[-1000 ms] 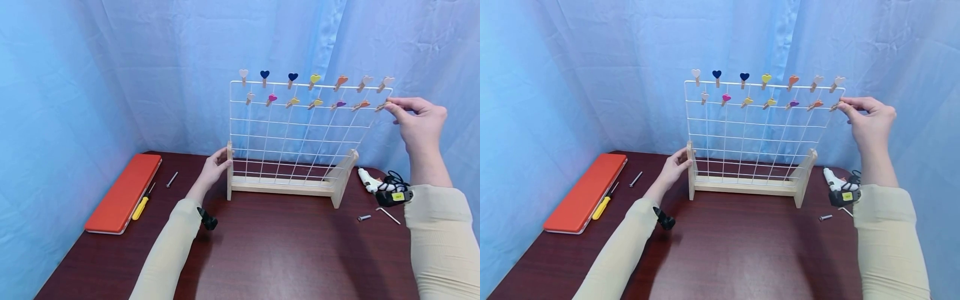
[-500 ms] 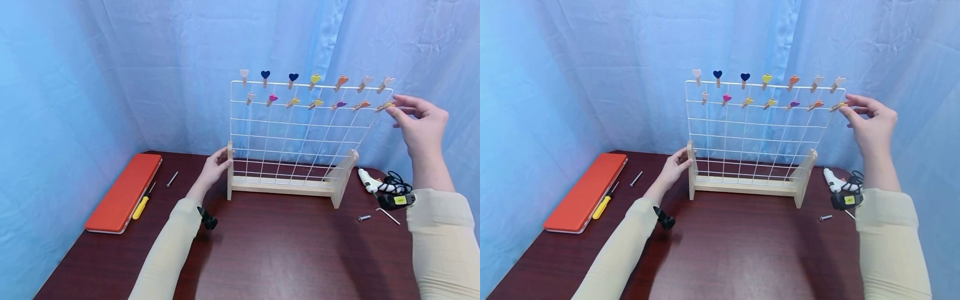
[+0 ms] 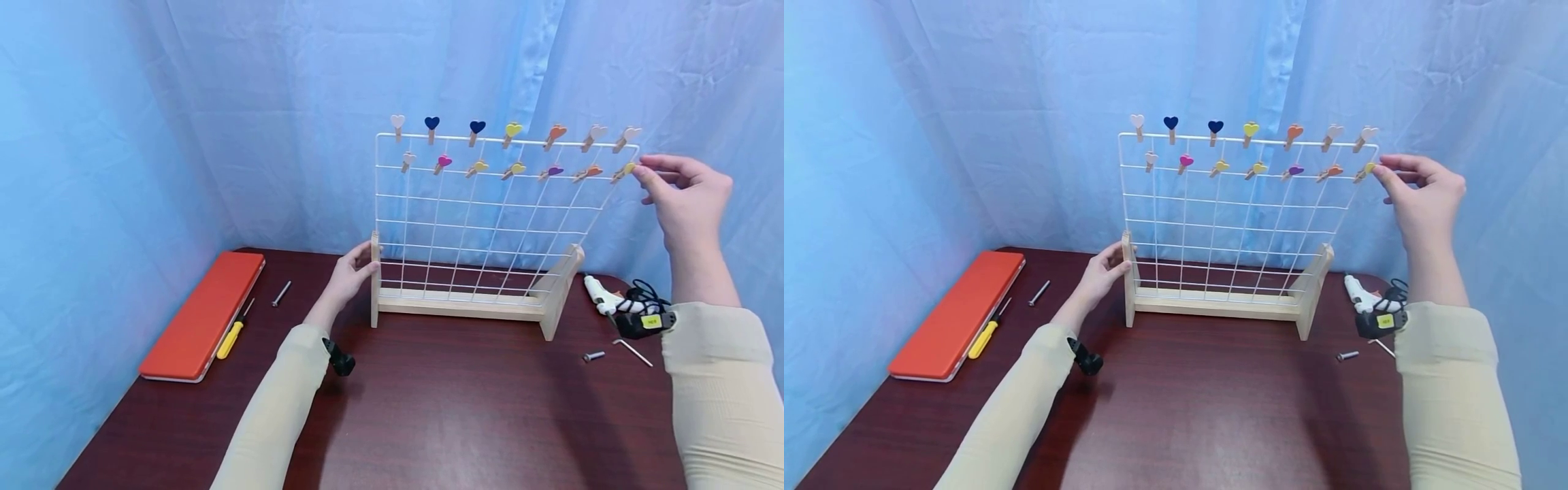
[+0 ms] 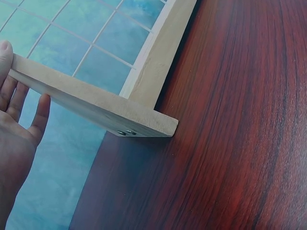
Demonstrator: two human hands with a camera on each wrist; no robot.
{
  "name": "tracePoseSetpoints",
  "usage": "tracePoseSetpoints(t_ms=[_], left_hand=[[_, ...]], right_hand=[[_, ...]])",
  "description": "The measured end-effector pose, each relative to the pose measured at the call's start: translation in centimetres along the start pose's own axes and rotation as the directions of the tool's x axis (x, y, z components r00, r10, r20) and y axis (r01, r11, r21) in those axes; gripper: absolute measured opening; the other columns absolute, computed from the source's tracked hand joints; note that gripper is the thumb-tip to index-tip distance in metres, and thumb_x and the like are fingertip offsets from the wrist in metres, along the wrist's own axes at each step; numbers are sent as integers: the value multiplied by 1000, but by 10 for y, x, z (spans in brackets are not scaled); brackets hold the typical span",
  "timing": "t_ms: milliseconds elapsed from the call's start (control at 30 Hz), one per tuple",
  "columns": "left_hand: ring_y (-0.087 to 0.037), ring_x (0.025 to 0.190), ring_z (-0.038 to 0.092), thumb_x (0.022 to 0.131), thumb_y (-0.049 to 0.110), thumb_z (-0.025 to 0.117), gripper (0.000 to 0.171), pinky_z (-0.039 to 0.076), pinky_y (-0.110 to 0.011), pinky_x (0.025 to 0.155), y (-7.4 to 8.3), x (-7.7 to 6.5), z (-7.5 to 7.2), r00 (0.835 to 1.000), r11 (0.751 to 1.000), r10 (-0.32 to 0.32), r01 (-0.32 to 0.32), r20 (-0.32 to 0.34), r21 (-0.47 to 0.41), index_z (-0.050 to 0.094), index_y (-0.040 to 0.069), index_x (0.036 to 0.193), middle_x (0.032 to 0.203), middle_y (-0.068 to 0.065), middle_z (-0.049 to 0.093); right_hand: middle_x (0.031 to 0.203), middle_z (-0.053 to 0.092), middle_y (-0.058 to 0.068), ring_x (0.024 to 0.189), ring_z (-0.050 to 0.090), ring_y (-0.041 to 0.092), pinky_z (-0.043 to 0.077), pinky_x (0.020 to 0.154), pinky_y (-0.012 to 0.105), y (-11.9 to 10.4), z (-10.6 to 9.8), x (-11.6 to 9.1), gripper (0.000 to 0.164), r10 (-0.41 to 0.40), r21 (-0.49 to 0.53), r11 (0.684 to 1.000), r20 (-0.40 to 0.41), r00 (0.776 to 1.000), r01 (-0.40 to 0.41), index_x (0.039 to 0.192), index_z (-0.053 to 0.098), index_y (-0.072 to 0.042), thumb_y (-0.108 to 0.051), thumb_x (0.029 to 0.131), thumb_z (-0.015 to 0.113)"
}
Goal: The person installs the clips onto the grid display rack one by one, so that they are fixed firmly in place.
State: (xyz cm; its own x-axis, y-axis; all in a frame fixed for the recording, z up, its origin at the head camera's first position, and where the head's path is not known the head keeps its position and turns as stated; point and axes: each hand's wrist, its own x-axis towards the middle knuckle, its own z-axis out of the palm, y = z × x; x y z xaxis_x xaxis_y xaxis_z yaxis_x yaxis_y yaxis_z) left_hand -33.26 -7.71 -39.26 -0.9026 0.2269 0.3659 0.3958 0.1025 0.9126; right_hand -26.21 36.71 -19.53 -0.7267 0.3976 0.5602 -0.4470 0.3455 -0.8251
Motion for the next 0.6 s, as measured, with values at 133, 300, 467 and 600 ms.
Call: tracePoseSetpoints(t_ms=[133, 300, 467, 600], left_hand=[[-24, 114, 47, 87, 13, 56, 47, 38, -40, 96, 4, 1, 0, 1000, 999, -2, 2, 2, 37, 43, 7, 132, 125, -17, 52], [-25, 114, 47, 88, 11, 56, 49, 39, -41, 95, 8, 4, -1, 999, 995, -39, 38, 10, 90, 40, 8, 134, 126, -14, 51], [-25, 116, 46, 87, 16, 56, 54, 37, -39, 97, 0, 9, -2, 998, 990, -54, 50, 24, 136, 35, 10, 137, 128, -13, 49], [-20, 121, 42, 87, 22, 57, 60, 39, -38, 96, 3, 7, -7, 1000, 967, 2, -9, 29, 253, 28, 16, 140, 135, -8, 43]], right_hand=[[96, 65, -3, 71, 58, 4, 45, 54, 9, 0, 1, -2, 35, -32, -35, 999, -35, 999, 30, 103, 68, -7, -20, 71, 73], [100, 63, -3, 72, 54, 3, 43, 56, 8, -2, 1, -7, 34, -76, -93, 993, -103, 992, 66, 103, 68, -10, -26, 73, 71], [103, 62, -3, 72, 52, 3, 43, 57, 7, -10, 1, -17, 35, -83, -124, 990, -116, 990, 69, 104, 68, -11, -29, 74, 68], [106, 61, -3, 76, 53, 2, 42, 60, 6, -19, 6, -31, 33, -111, -174, 980, -94, 989, 93, 107, 67, -12, -27, 77, 67]])
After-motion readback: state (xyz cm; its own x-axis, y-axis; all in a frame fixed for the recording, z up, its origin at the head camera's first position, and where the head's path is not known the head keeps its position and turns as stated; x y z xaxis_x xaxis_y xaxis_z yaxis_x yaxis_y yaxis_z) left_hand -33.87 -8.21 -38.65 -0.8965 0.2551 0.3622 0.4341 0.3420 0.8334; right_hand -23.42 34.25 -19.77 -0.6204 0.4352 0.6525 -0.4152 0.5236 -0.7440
